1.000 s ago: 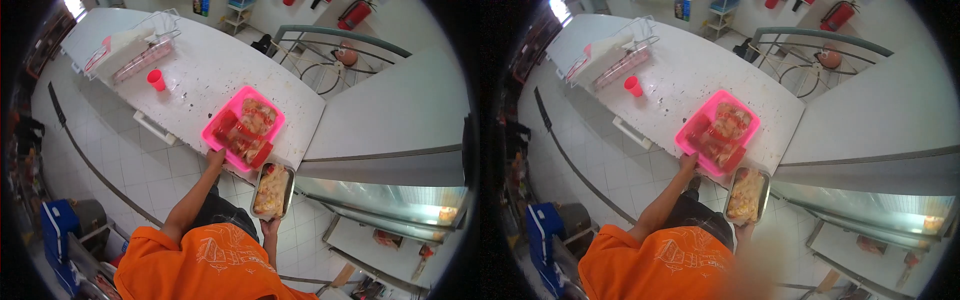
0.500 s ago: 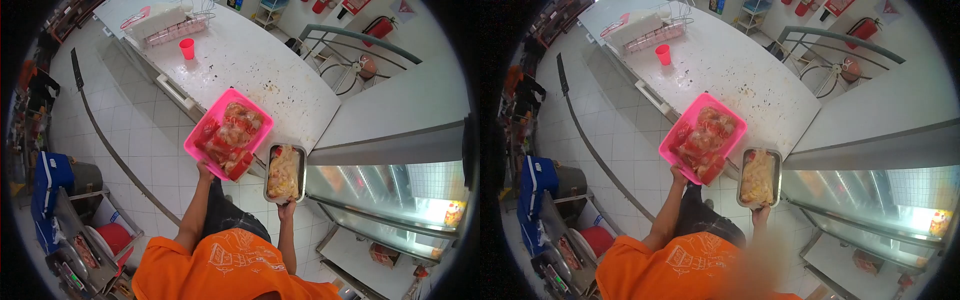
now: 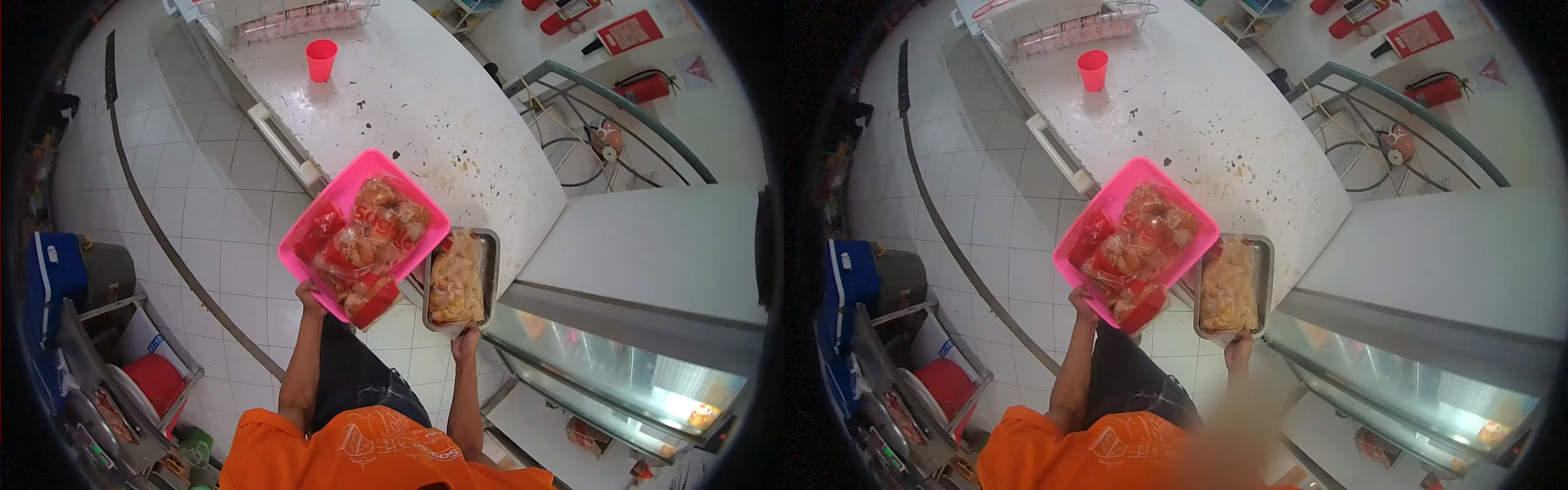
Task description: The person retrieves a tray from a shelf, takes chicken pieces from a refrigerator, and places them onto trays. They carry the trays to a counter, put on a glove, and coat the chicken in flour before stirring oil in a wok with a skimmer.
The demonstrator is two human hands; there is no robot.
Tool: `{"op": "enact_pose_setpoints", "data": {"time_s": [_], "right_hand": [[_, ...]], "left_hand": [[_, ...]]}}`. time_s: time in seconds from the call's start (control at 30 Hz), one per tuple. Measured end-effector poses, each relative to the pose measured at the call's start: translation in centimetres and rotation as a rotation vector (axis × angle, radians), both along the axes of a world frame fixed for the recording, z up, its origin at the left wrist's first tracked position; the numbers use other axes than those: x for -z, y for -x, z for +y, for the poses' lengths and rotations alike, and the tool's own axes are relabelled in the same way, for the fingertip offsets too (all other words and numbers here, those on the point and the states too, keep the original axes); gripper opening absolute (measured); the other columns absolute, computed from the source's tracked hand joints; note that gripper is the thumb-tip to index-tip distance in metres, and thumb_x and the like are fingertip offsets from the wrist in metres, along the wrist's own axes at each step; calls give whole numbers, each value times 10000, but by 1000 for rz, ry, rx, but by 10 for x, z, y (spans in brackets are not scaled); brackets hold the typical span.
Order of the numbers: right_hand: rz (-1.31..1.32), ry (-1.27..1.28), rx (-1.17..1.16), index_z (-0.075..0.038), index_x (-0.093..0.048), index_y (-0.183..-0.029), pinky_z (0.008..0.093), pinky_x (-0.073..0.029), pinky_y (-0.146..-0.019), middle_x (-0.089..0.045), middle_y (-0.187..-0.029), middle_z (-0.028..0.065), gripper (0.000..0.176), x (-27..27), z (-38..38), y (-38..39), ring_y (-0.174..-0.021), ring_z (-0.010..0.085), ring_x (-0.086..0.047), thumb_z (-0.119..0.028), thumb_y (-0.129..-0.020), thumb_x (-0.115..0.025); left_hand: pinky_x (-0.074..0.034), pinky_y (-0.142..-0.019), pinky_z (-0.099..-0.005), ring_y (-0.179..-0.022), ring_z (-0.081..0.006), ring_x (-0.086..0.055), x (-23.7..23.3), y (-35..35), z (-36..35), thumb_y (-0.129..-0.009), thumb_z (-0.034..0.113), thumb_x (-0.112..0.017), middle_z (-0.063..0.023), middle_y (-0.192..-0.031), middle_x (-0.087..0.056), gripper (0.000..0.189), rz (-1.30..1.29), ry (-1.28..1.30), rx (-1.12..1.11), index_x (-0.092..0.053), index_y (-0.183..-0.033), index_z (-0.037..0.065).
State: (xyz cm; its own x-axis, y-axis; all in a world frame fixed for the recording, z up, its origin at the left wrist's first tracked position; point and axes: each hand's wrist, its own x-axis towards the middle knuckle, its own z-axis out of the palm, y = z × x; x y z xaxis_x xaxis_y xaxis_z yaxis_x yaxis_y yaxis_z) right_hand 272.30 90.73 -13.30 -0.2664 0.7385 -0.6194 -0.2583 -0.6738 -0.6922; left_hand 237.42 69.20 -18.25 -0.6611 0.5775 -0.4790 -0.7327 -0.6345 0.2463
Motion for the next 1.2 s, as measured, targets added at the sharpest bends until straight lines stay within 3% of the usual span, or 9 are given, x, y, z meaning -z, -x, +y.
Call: {"op": "enact_pose_setpoints", "data": {"time_s": [0.23, 0.3, 0.4, 0.47, 0.5, 0.67, 0.8, 1.0, 1.2], "right_hand": [[-177, 7, -29, -43, -548, -932, 350, -413, -926, -583, -1002, 44, 208, -58, 10, 107, -986, 195, -542, -89, -765, -431], [-147, -14, -85, -45, -548, -901, 343, -413, -920, -585, -994, 42, 180, -44, 9, 123, -976, 186, -540, -83, -766, -435], [-105, 3, -151, -49, -552, -857, 332, -433, -881, -587, -985, 36, 139, -29, 5, 151, -935, 171, -548, -68, -773, -444], [115, 30, -238, -32, -566, -906, 343, -444, -884, -591, -1018, 53, 188, -20, 2, 177, -938, 192, -565, -81, -785, -431], [-38, 31, -231, -9, -562, -1026, 374, -457, -898, -583, -1078, 87, 293, -24, -4, 192, -986, 236, -572, -139, -799, -429], [146, -14, -505, -4, -501, -1174, 426, -470, -895, -550, -1160, 135, 431, -5, 8, 194, -1045, 291, -556, -256, -828, -455], [-16, -31, -632, 1, -513, -1148, 423, -488, -859, -550, -1150, 132, 372, -36, 8, 194, -1010, 286, -572, -235, -874, -423], [251, 24, -967, -9, -525, -1125, 413, -478, -870, -554, -1146, 124, 357, -31, 22, 215, -1021, 275, -563, -208, -845, -428], [367, 283, -1335, -16, -531, -1095, 403, -459, -897, -563, -1126, 114, 367, 13, 67, 288, -1042, 279, -550, -181, -778, -446]], "left_hand": [[-451, -785, -322, -818, -228, -535, 0, 58, 4, -600, 124, -428, -75, -832, -539, 243, 160, -189, 146, -496, -818, 41], [-419, -533, -304, -546, -226, -456, -37, 75, 20, -602, 129, -419, -119, -606, -467, 101, 97, 166, 70, -417, -647, 38], [-418, -507, -316, -511, -242, -459, -58, 92, 12, -610, 148, -421, -130, -569, -473, 120, 5, 154, 49, -433, -613, 28], [-415, -490, -325, -492, -246, -459, -57, 93, -2, -614, 157, -425, -129, -554, -474, 132, 71, 177, 49, -444, -608, 27], [-413, -473, -333, -473, -250, -459, -57, 93, -11, -617, 167, -428, -128, -539, -475, 145, 147, 184, 81, -455, -603, 25], [-421, -449, -336, -460, -249, -471, -95, 85, -44, -616, 175, -441, -127, -554, -500, 165, 10, 247, -128, -490, -631, 18], [-427, -443, -334, -458, -255, -479, -119, 50, -95, -611, 188, -439, -135, -556, -508, 199, -38, 253, -164, -520, -657, 12], [-437, -443, -340, -457, -247, -494, -141, -52, -132, -587, 202, -448, -135, -569, -526, 267, 12, 214, -492, -557, -712, -7], [-502, -474, -326, -482, -236, -543, -95, -122, -46, -584, 203, -462, -114, -596, -544, 251, -74, 489, -929, -546, -718, 7]]}}
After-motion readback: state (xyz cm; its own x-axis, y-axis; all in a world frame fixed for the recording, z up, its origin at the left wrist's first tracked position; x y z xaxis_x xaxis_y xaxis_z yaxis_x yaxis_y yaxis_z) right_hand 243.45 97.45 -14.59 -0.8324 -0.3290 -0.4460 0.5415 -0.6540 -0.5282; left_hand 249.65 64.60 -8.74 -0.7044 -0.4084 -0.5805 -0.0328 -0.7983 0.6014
